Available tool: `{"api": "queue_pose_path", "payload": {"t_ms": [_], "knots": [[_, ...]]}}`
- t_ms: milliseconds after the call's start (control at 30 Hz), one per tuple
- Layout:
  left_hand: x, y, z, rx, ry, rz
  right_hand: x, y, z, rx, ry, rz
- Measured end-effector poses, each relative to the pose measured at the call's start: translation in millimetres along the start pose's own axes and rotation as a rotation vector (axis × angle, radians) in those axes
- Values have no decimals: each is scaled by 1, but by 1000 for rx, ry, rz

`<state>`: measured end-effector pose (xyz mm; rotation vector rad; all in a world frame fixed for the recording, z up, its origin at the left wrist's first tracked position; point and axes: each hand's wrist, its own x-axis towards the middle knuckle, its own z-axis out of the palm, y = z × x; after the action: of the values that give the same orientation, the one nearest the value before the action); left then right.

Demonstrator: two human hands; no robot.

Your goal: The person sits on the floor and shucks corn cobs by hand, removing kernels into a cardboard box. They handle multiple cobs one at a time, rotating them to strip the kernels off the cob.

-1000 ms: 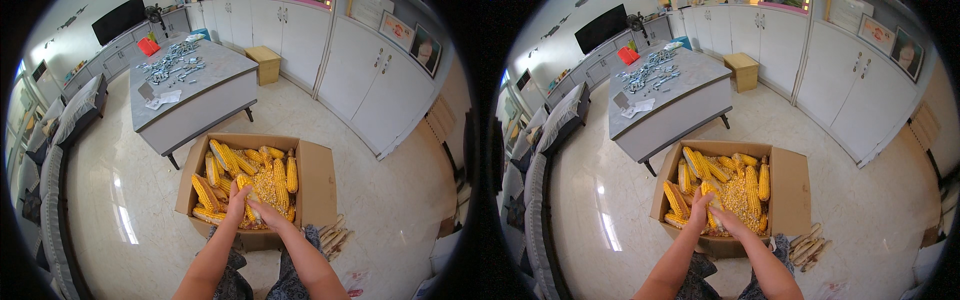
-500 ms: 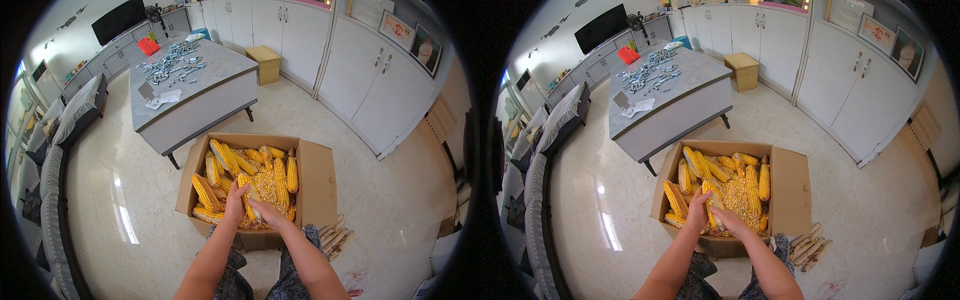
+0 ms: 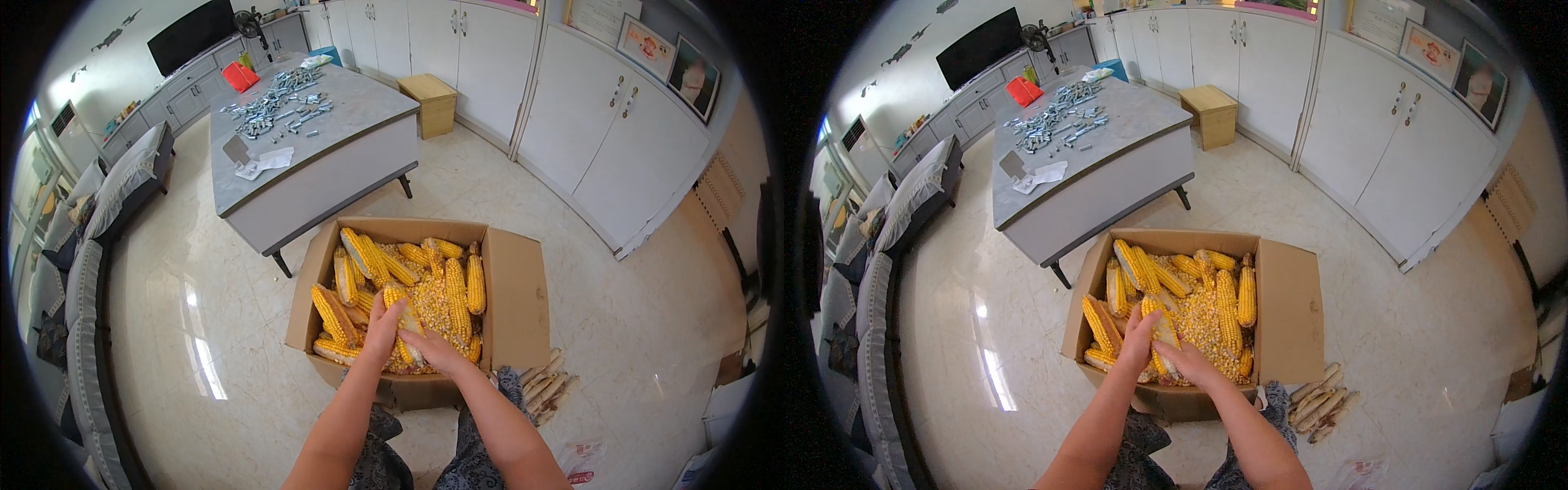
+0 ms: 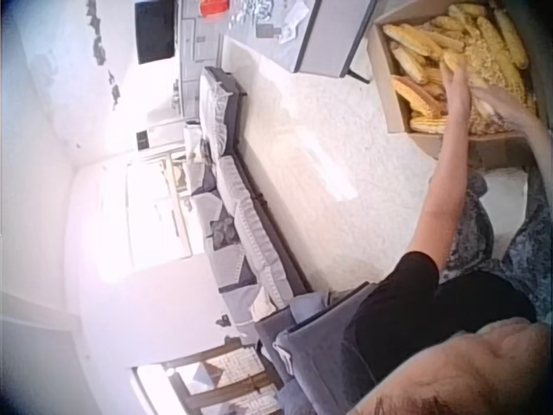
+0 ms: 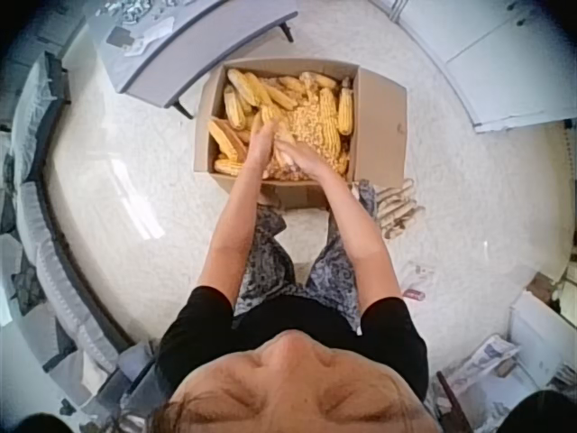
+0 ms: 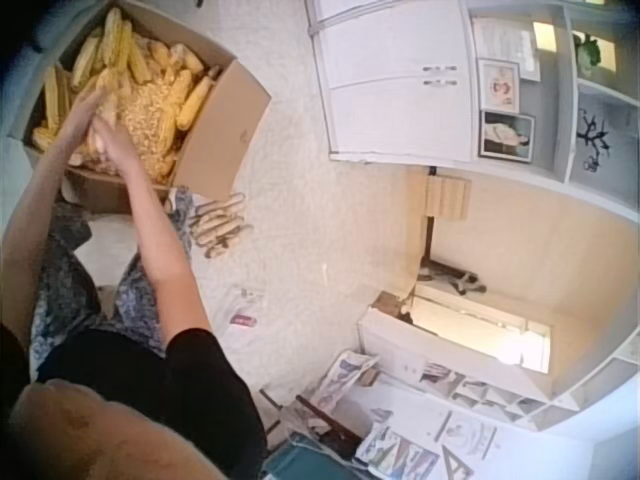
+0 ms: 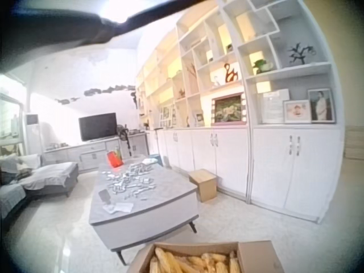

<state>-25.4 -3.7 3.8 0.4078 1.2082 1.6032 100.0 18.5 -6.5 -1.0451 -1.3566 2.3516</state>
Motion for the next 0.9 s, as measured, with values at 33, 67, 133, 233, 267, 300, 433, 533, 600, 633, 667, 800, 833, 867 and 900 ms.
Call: {"api": "queue_pose_path", "payload": {"t_ms": [33, 67, 133, 233, 267, 300, 433, 533, 600, 633, 667, 800, 833, 867, 900], "knots": [[1, -2, -1, 13, -5, 12, 1, 3, -2, -12, 5, -23], [2, -3, -1, 27, -11, 25, 2, 4, -3, -24, 10, -47], [-1, 1, 1, 39, -19, 16, -4, -5, -1, 33, -27, 19], [1, -2, -4, 13, -20, 20, -9, -11, 1, 24, -13, 45], [3, -5, -7, -2, -19, 24, -10, -11, 2, 5, 3, 42], [5, -7, -11, -30, -22, 19, -9, -11, 2, -81, 38, -11], [3, 1, -4, 83, -28, -4, 2, 5, -2, -424, 169, -139], [6, 1, -6, 148, -60, -42, -4, -3, 0, -471, 177, -132], [14, -7, -16, 123, -104, -43, -6, -9, 1, -421, 148, -113], [17, -11, -21, 108, -131, -30, -6, -9, -2, -390, 129, -103], [19, -15, -25, 92, -158, -16, -7, -10, -4, -359, 111, -92], [17, -13, -20, -42, -232, -13, -12, -13, -7, -369, 148, -166], [24, -22, -28, -72, -241, 7, -11, -13, -5, -381, 150, -149], [29, -29, -36, -101, -250, 28, -11, -15, -2, -394, 152, -131], [24, -23, -29, -64, -181, 15, -12, -16, -2, -440, 173, -113]]}}
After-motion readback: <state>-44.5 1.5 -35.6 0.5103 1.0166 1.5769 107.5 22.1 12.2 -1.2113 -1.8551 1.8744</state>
